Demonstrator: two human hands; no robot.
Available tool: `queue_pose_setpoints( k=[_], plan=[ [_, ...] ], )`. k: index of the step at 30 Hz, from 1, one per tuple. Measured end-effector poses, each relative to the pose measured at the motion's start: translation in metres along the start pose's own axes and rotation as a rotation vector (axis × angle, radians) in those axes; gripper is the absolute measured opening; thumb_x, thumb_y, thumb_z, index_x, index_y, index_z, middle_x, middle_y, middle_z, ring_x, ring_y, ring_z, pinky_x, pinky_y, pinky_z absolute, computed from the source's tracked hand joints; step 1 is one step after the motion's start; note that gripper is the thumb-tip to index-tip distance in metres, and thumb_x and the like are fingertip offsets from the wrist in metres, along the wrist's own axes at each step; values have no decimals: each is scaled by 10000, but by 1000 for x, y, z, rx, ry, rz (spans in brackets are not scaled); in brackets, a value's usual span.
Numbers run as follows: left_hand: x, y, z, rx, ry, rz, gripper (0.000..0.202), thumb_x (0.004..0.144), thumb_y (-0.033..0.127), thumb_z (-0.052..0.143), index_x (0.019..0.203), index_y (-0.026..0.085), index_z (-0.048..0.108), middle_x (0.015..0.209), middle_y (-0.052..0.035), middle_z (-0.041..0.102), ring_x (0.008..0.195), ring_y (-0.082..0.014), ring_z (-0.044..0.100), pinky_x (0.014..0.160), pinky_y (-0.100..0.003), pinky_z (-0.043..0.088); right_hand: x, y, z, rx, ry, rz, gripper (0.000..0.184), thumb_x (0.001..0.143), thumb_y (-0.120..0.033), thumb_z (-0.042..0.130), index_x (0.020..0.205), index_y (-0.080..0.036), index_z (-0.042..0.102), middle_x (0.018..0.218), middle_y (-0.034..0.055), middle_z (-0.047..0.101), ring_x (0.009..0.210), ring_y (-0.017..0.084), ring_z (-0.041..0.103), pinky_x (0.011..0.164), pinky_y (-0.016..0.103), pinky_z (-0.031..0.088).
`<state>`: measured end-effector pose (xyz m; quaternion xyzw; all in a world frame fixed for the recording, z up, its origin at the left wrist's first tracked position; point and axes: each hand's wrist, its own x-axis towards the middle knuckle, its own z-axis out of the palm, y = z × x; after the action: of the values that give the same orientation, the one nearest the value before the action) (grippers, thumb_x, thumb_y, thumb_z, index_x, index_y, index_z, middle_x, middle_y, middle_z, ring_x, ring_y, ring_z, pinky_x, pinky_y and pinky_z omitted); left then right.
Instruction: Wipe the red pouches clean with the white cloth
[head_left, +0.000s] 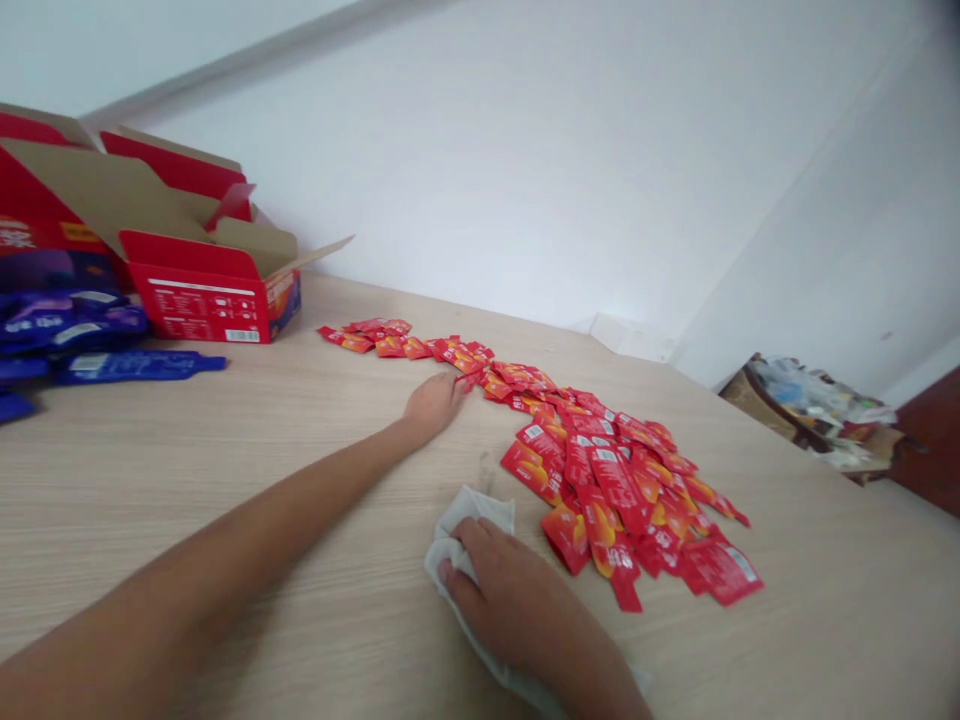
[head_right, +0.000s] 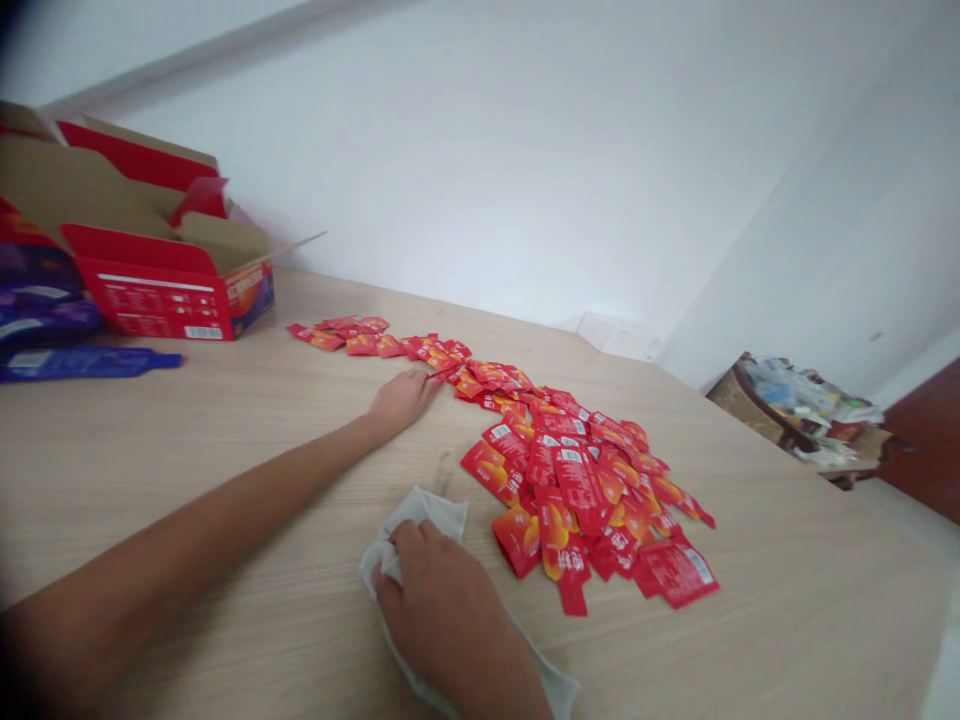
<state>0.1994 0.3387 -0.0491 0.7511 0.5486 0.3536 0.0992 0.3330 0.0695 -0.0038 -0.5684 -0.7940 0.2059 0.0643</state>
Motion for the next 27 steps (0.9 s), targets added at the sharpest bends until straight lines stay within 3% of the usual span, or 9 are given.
queue_pose_setpoints(
  k=[4, 8, 12, 15, 18, 21, 25, 27],
  plan=[
    [-61, -17, -51, -149, -22, -80, 318, 1042, 438, 630, 1200, 163, 650, 1146, -74, 684, 991, -227, 687, 896, -445, 584, 2, 5, -2, 8, 21, -39, 206, 1054, -361, 475, 1147, -226, 599, 1190, 84, 717, 1060, 260, 693, 811, 323, 455],
    [-155, -40, -122, -320, -111, -139, 415, 1065, 556, 524, 1087, 162, 651, 964, -39, 679, 882, -207, 678, 835, -404, 568, 8, 13, 2, 3, 64, -80, 234, 1051, -404, 471, 1102, -227, 615, 1136, 72, 729, 997, 239, 690, 779, 308, 431],
    [-246, -55, -183, -475, -381, -201, 577, 990, 734, 479, 1010, 181, 643, 791, -7, 666, 697, -182, 647, 650, -302, 522, 14, 24, 9, 31, 96, -96, 278, 1047, -443, 471, 1135, -231, 629, 1148, 71, 737, 1033, 238, 681, 842, 313, 436],
    [-286, -57, -212, -504, -558, -229, 597, 901, 757, 608, 993, 175, 703, 659, 30, 581, 570, -136, 529, 528, -232, 382, 16, 27, 10, 40, 102, -103, 308, 1044, -452, 469, 1165, -223, 635, 1175, 89, 737, 1067, 246, 676, 881, 319, 442],
    [-298, -52, -225, -487, -670, -206, 553, 819, 696, 759, 998, 172, 774, 621, 46, 523, 543, -105, 437, 507, -220, 285, 15, 23, 8, 24, 89, -92, 320, 1043, -453, 458, 1151, -215, 642, 1177, 102, 738, 1068, 251, 681, 881, 321, 450],
    [-293, -44, -221, -469, -703, -152, 510, 791, 652, 810, 1019, 197, 797, 667, 37, 566, 570, -108, 469, 527, -218, 313, 12, 18, 5, 20, 97, -85, 329, 1039, -451, 453, 1135, -210, 655, 1172, 109, 739, 1063, 260, 687, 883, 335, 465],
    [-293, -39, -208, -386, -569, -90, 456, 853, 618, 762, 1065, 215, 783, 673, 38, 586, 574, -128, 525, 522, -218, 360, 11, 17, 6, 33, 124, -111, 349, 1038, -459, 447, 1137, -199, 657, 1160, 108, 741, 1060, 269, 692, 908, 370, 483],
    [-300, -35, -207, -323, -459, -29, 409, 919, 564, 708, 1174, 248, 749, 835, 5, 662, 692, -158, 604, 615, -233, 450, 11, 18, 7, 45, 119, -116, 348, 1039, -469, 449, 1128, -203, 654, 1143, 98, 744, 1048, 263, 697, 904, 368, 489]
  ],
)
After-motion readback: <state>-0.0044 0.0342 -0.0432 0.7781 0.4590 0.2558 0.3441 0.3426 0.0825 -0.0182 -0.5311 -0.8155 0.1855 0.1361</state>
